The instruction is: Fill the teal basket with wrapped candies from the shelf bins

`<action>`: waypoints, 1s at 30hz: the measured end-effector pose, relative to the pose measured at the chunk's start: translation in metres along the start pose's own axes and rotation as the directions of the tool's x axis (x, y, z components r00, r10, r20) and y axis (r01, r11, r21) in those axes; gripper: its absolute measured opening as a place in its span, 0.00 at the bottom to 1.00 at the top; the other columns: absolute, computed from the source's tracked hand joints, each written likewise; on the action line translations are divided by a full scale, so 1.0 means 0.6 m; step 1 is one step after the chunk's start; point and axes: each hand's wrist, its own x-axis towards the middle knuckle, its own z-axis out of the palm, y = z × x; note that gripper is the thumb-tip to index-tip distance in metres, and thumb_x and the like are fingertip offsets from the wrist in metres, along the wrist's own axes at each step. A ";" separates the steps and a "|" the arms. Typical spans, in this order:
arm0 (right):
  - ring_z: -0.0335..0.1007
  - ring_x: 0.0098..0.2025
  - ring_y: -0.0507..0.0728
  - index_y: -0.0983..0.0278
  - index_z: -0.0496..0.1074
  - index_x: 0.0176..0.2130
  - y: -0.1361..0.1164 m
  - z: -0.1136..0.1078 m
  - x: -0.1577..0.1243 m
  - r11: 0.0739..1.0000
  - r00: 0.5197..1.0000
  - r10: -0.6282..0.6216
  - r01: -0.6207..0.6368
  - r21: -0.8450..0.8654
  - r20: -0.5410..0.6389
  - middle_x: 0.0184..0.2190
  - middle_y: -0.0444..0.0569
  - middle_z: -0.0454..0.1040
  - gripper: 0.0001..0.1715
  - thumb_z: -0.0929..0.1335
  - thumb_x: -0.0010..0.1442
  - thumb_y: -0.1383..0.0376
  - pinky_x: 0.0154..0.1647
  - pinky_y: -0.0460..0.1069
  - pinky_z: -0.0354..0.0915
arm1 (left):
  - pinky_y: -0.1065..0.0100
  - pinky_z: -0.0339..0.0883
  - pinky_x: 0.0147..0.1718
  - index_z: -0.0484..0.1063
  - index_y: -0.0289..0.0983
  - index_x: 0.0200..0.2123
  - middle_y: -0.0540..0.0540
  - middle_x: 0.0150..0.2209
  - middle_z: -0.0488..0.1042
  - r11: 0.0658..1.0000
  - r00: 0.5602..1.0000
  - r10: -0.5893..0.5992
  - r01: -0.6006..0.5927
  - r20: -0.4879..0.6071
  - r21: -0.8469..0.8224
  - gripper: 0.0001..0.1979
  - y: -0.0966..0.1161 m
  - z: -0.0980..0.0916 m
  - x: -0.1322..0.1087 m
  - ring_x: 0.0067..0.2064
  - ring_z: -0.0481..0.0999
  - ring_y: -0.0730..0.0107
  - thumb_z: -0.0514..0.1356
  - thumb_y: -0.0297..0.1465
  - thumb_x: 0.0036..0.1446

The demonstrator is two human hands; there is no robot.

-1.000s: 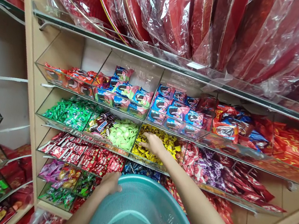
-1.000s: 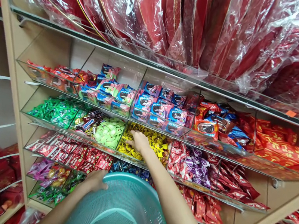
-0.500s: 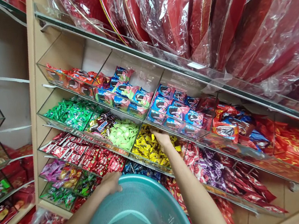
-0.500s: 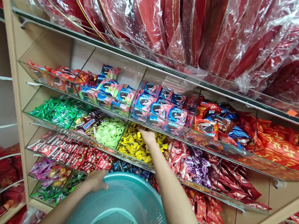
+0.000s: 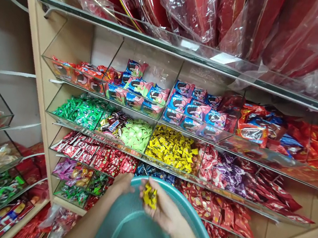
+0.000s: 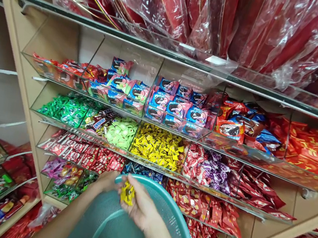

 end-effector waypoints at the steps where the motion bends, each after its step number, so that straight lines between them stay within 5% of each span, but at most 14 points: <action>1: 0.68 0.27 0.48 0.67 0.66 0.39 0.027 -0.014 0.004 0.995 0.996 0.078 -0.075 0.059 -0.050 0.29 0.45 0.71 0.19 0.68 0.51 0.58 0.19 0.39 0.64 | 0.66 0.64 0.38 0.68 0.42 0.36 0.46 0.41 0.73 1.000 1.000 0.002 -0.002 0.002 -0.003 0.17 0.000 0.001 0.000 0.44 0.71 0.58 0.60 0.39 0.40; 4: 0.68 0.24 0.48 0.67 0.65 0.36 0.073 -0.052 0.024 0.967 0.973 0.202 -0.180 0.181 -0.114 0.25 0.44 0.70 0.16 0.67 0.52 0.58 0.19 0.40 0.64 | 0.66 0.63 0.39 0.68 0.42 0.38 0.46 0.43 0.72 1.000 1.000 -0.003 0.003 -0.013 -0.006 0.19 0.000 0.004 0.001 0.45 0.70 0.58 0.60 0.40 0.40; 8: 0.68 0.24 0.48 0.66 0.65 0.35 0.080 -0.080 0.045 0.958 0.977 0.203 -0.186 0.218 -0.061 0.26 0.45 0.71 0.17 0.64 0.54 0.55 0.21 0.41 0.65 | 0.65 0.63 0.41 0.67 0.43 0.40 0.46 0.44 0.72 1.000 1.000 -0.003 0.004 -0.014 0.010 0.21 0.001 0.005 0.002 0.45 0.70 0.58 0.60 0.41 0.40; 18: 0.70 0.34 0.50 0.66 0.63 0.42 0.109 -0.094 0.043 0.987 0.987 0.157 -0.158 0.032 0.018 0.32 0.46 0.71 0.18 0.67 0.49 0.66 0.33 0.44 0.67 | 0.68 0.62 0.40 0.67 0.43 0.42 0.47 0.44 0.72 0.999 1.000 0.014 -0.014 -0.014 0.031 0.20 0.004 0.003 -0.001 0.45 0.70 0.62 0.60 0.40 0.42; 30: 0.70 0.36 0.53 0.64 0.66 0.39 0.146 -0.097 0.038 0.958 0.964 0.234 -0.207 -0.200 0.125 0.35 0.47 0.71 0.18 0.69 0.43 0.68 0.33 0.48 0.68 | 0.66 0.61 0.42 0.65 0.43 0.45 0.45 0.46 0.71 0.998 1.000 0.016 -0.017 0.010 0.056 0.24 0.011 -0.005 -0.002 0.47 0.69 0.59 0.59 0.42 0.42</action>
